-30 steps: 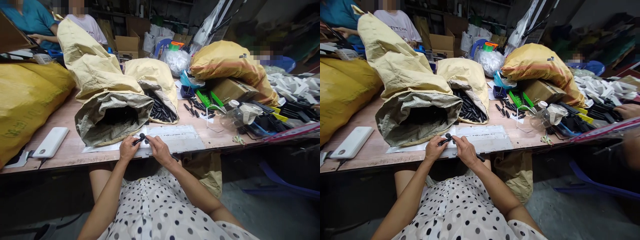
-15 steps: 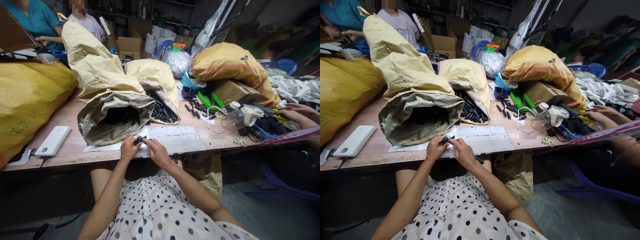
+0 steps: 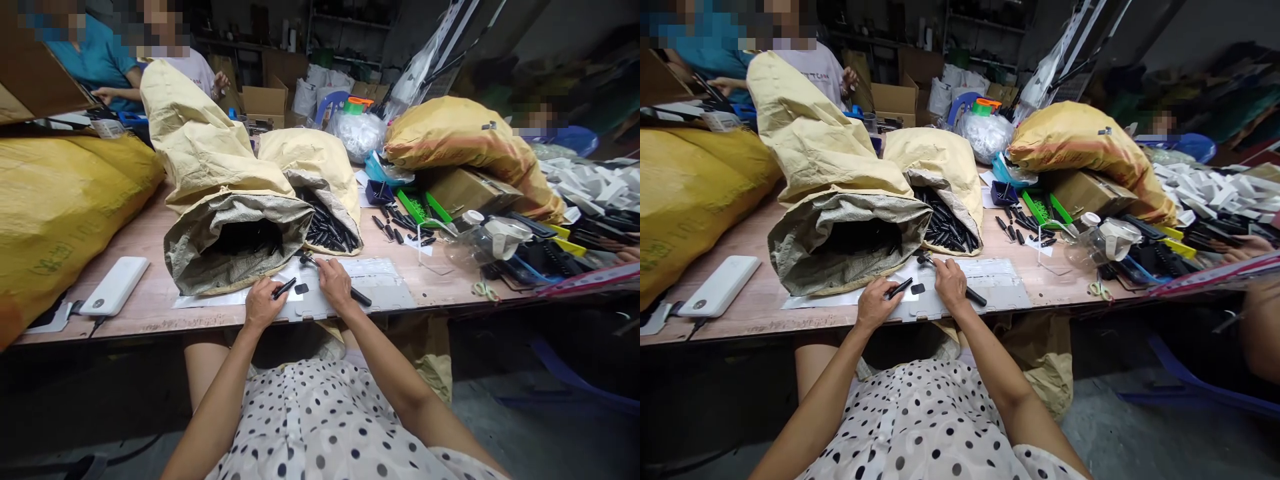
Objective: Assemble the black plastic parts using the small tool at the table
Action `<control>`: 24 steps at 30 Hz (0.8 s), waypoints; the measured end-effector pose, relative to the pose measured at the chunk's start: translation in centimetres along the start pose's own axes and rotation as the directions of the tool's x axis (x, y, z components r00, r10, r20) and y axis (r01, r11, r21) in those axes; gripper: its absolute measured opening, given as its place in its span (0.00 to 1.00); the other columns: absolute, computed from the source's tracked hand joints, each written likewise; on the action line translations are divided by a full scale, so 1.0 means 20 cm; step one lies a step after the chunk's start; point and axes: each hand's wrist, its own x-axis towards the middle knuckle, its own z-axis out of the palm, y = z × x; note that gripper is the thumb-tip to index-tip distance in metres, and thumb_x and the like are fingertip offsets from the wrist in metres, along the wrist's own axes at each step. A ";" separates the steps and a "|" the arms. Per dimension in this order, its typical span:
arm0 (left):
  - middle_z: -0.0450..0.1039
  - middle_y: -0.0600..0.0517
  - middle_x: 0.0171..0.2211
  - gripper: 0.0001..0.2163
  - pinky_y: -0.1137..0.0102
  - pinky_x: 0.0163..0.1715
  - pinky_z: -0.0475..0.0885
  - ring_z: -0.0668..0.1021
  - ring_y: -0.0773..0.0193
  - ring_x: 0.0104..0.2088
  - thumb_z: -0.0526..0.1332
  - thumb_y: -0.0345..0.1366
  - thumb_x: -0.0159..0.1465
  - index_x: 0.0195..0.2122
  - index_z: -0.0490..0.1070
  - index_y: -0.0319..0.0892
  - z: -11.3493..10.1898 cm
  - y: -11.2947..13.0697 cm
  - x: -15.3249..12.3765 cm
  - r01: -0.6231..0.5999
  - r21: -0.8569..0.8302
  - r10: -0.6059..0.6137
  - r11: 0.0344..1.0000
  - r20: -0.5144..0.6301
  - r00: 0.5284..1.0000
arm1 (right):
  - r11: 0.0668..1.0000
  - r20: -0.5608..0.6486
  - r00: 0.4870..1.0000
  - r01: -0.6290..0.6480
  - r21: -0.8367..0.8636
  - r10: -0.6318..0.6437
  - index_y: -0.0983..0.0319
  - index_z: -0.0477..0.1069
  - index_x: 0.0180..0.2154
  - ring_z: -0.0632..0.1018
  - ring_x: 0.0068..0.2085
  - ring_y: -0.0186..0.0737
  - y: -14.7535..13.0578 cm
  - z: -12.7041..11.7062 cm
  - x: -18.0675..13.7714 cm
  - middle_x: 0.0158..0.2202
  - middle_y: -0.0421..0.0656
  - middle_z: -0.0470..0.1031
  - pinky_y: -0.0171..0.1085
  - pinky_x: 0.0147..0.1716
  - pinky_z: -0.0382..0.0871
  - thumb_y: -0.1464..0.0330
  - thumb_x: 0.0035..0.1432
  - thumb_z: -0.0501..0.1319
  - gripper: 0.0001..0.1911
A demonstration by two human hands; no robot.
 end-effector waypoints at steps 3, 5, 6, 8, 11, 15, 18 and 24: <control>0.76 0.52 0.32 0.04 0.66 0.41 0.73 0.77 0.57 0.37 0.66 0.35 0.58 0.34 0.79 0.48 -0.01 0.00 0.00 -0.011 0.003 0.011 1.000 0.002 1.000 | 0.995 -0.011 1.000 -0.007 -0.095 0.006 0.53 0.77 0.54 0.70 0.41 0.45 0.02 0.04 0.02 0.39 0.47 0.72 0.38 0.37 0.61 0.71 0.67 0.55 0.19; 0.76 0.52 0.32 0.04 0.66 0.40 0.73 0.77 0.57 0.37 0.66 0.35 0.58 0.34 0.78 0.47 -0.01 -0.01 -0.01 -0.018 -0.004 0.018 1.000 0.011 1.000 | 0.992 -0.014 1.000 -0.005 -0.125 0.003 0.53 0.77 0.54 0.69 0.41 0.45 0.02 0.05 0.01 0.40 0.47 0.72 0.38 0.38 0.60 0.70 0.68 0.55 0.18; 0.76 0.52 0.31 0.04 0.66 0.40 0.73 0.77 0.58 0.36 0.65 0.35 0.58 0.34 0.78 0.47 -0.02 -0.01 -0.01 -0.024 -0.012 0.024 1.000 0.015 1.000 | 0.991 -0.016 1.000 0.001 -0.132 -0.003 0.53 0.77 0.54 0.68 0.41 0.45 0.01 0.06 0.01 0.40 0.47 0.71 0.38 0.38 0.59 0.70 0.68 0.55 0.18; 0.75 0.53 0.31 0.04 0.67 0.39 0.73 0.77 0.59 0.35 0.65 0.35 0.58 0.35 0.78 0.46 -0.02 -0.02 -0.01 -0.045 -0.040 0.046 0.998 0.019 0.999 | 0.990 -0.022 1.000 0.012 -0.137 -0.016 0.54 0.77 0.53 0.68 0.41 0.46 0.00 0.06 0.00 0.40 0.47 0.71 0.39 0.38 0.59 0.70 0.68 0.54 0.18; 0.74 0.53 0.30 0.04 0.67 0.38 0.73 0.77 0.60 0.33 0.65 0.34 0.57 0.35 0.77 0.46 -0.04 -0.02 -0.03 -0.103 -0.110 0.104 0.989 0.009 0.995 | 0.989 -0.021 0.999 0.022 -0.149 -0.025 0.54 0.76 0.52 0.68 0.42 0.46 -0.01 0.05 0.01 0.40 0.47 0.71 0.39 0.37 0.58 0.70 0.68 0.54 0.17; 0.76 0.51 0.31 0.04 0.65 0.38 0.74 0.77 0.59 0.33 0.65 0.33 0.57 0.34 0.76 0.46 -0.07 0.00 -0.06 -0.200 -0.175 0.210 0.964 0.041 0.977 | 0.987 -0.006 1.000 0.026 -0.161 -0.028 0.55 0.76 0.52 0.68 0.42 0.46 -0.02 0.03 0.01 0.41 0.47 0.72 0.39 0.37 0.57 0.70 0.67 0.55 0.16; 0.78 0.49 0.33 0.05 0.61 0.42 0.74 0.78 0.56 0.36 0.65 0.32 0.54 0.33 0.77 0.46 -0.11 0.01 -0.09 -0.268 -0.190 0.295 0.945 0.136 0.946 | 0.987 -0.002 1.000 0.028 -0.161 -0.028 0.55 0.76 0.53 0.68 0.42 0.46 -0.02 0.03 0.01 0.41 0.47 0.72 0.39 0.37 0.58 0.71 0.67 0.55 0.17; 0.70 0.49 0.63 0.10 0.46 0.62 0.65 0.71 0.42 0.62 0.67 0.29 0.47 0.31 0.80 0.48 -0.14 -0.01 -0.25 -0.383 -0.102 0.396 0.918 0.234 0.888 | 0.989 0.006 1.000 0.022 -0.148 -0.022 0.55 0.76 0.53 0.69 0.43 0.47 -0.03 0.02 0.02 0.41 0.48 0.73 0.39 0.37 0.58 0.71 0.67 0.55 0.18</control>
